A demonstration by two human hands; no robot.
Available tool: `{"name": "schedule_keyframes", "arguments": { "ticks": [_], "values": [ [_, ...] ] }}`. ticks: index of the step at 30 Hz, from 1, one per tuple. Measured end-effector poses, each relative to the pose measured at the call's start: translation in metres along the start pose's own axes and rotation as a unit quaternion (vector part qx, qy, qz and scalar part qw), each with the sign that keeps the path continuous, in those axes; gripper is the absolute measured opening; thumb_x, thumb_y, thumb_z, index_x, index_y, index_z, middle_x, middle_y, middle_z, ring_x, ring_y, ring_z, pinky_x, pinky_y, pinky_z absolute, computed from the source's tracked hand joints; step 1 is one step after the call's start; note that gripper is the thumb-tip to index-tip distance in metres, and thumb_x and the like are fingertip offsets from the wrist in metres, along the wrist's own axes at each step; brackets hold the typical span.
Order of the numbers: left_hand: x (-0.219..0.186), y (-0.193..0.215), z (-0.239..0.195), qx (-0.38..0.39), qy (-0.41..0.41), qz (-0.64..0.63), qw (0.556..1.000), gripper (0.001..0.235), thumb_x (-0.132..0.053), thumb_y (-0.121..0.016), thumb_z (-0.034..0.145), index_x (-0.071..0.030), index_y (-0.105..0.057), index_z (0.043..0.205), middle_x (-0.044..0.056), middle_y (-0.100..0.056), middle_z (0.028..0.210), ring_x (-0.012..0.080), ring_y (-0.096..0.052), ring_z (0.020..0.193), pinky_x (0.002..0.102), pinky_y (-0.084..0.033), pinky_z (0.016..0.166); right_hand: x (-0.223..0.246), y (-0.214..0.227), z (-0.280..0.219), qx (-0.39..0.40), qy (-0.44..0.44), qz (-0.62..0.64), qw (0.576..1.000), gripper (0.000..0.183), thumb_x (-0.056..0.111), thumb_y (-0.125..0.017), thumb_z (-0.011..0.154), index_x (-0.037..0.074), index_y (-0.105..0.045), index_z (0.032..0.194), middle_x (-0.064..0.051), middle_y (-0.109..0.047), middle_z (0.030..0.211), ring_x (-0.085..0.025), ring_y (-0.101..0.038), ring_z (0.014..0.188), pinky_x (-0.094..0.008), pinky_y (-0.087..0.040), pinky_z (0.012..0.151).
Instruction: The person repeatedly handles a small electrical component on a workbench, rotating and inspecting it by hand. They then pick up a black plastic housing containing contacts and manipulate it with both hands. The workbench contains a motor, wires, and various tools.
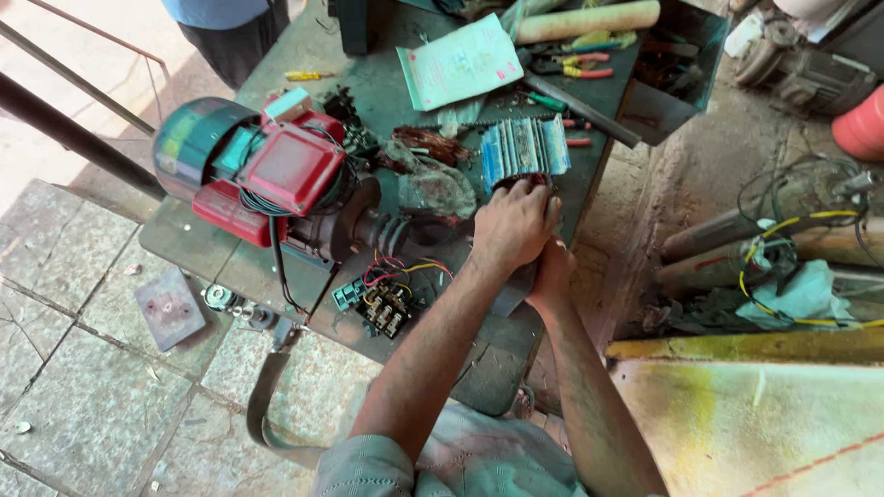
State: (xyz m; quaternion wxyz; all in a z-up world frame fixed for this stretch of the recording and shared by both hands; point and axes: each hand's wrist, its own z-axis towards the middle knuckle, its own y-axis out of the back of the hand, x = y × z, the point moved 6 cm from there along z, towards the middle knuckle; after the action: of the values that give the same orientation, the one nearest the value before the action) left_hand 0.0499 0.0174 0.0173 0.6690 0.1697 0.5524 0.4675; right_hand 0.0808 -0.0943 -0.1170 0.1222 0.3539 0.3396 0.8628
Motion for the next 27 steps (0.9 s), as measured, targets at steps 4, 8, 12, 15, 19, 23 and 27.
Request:
{"name": "schedule_keyframes", "arguments": {
  "ticks": [4, 8, 12, 15, 19, 23, 27],
  "values": [
    [0.003, -0.001, -0.004, 0.013, 0.010, 0.005, 1.000, 0.031, -0.041, -0.055, 0.100, -0.012, -0.067, 0.096, 0.012, -0.069, 0.105, 0.0387, -0.068, 0.092, 0.053, -0.058, 0.074, -0.036, -0.041, -0.022, -0.050, -0.344, 0.759, 0.551, 0.029, 0.026, -0.060, 0.103, 0.007, -0.060, 0.125, -0.006, -0.064, 0.109, -0.017, -0.064, 0.104, -0.037, -0.055, 0.086],
    [0.002, 0.006, 0.003, -0.005, -0.009, -0.008, 1.000, 0.030, -0.040, -0.055, 0.100, -0.012, -0.068, 0.099, 0.012, -0.069, 0.106, 0.0387, -0.069, 0.093, 0.054, -0.057, 0.075, -0.034, -0.021, -0.004, -0.015, -0.146, 0.345, 0.927, 0.027, 0.023, -0.064, 0.098, 0.005, -0.060, 0.117, -0.006, -0.063, 0.106, -0.019, -0.063, 0.100, -0.039, -0.053, 0.079],
    [0.004, 0.005, -0.006, 0.016, 0.010, -0.007, 1.000, 0.031, -0.040, -0.055, 0.100, -0.012, -0.068, 0.098, 0.011, -0.069, 0.105, 0.0380, -0.069, 0.094, 0.053, -0.057, 0.074, -0.030, -0.021, -0.019, -0.027, -0.230, 0.523, 0.820, 0.024, 0.021, -0.063, 0.100, 0.004, -0.060, 0.116, -0.007, -0.064, 0.106, -0.020, -0.063, 0.100, -0.039, -0.052, 0.080],
    [0.004, 0.013, 0.001, 0.006, 0.001, -0.012, 1.000, 0.030, -0.040, -0.055, 0.101, -0.013, -0.068, 0.099, 0.011, -0.068, 0.103, 0.0376, -0.068, 0.095, 0.053, -0.057, 0.076, 0.001, -0.009, 0.001, 0.040, -0.071, 0.203, 0.976, 0.028, 0.024, -0.060, 0.096, 0.005, -0.061, 0.116, -0.008, -0.066, 0.106, -0.021, -0.064, 0.101, -0.038, -0.052, 0.082],
    [0.008, 0.012, -0.004, 0.028, 0.014, -0.013, 0.999, 0.030, -0.040, -0.054, 0.102, -0.013, -0.067, 0.101, 0.012, -0.067, 0.103, 0.0382, -0.068, 0.095, 0.054, -0.056, 0.075, -0.002, -0.024, -0.005, 0.108, -0.251, 0.393, 0.878, 0.028, 0.028, -0.054, 0.098, 0.007, -0.063, 0.115, -0.007, -0.067, 0.107, -0.019, -0.065, 0.105, -0.036, -0.053, 0.086],
    [0.010, 0.021, -0.002, 0.013, -0.003, -0.023, 1.000, 0.029, -0.039, -0.053, 0.102, -0.014, -0.068, 0.101, 0.012, -0.067, 0.101, 0.0382, -0.068, 0.095, 0.053, -0.056, 0.077, -0.008, -0.036, 0.002, 0.128, -0.198, 0.197, 0.952, 0.025, 0.028, -0.053, 0.097, 0.008, -0.063, 0.108, -0.007, -0.066, 0.104, -0.020, -0.065, 0.105, -0.036, -0.051, 0.086],
    [0.013, 0.018, -0.004, 0.030, 0.005, -0.026, 0.999, 0.030, -0.039, -0.053, 0.103, -0.013, -0.067, 0.103, 0.012, -0.066, 0.102, 0.0388, -0.067, 0.093, 0.053, -0.055, 0.077, -0.026, -0.056, -0.011, 0.012, -0.214, 0.782, 0.586, 0.027, 0.022, -0.041, 0.109, 0.005, -0.062, 0.108, -0.009, -0.064, 0.105, -0.020, -0.063, 0.106, -0.035, -0.051, 0.091]
  ]
}}
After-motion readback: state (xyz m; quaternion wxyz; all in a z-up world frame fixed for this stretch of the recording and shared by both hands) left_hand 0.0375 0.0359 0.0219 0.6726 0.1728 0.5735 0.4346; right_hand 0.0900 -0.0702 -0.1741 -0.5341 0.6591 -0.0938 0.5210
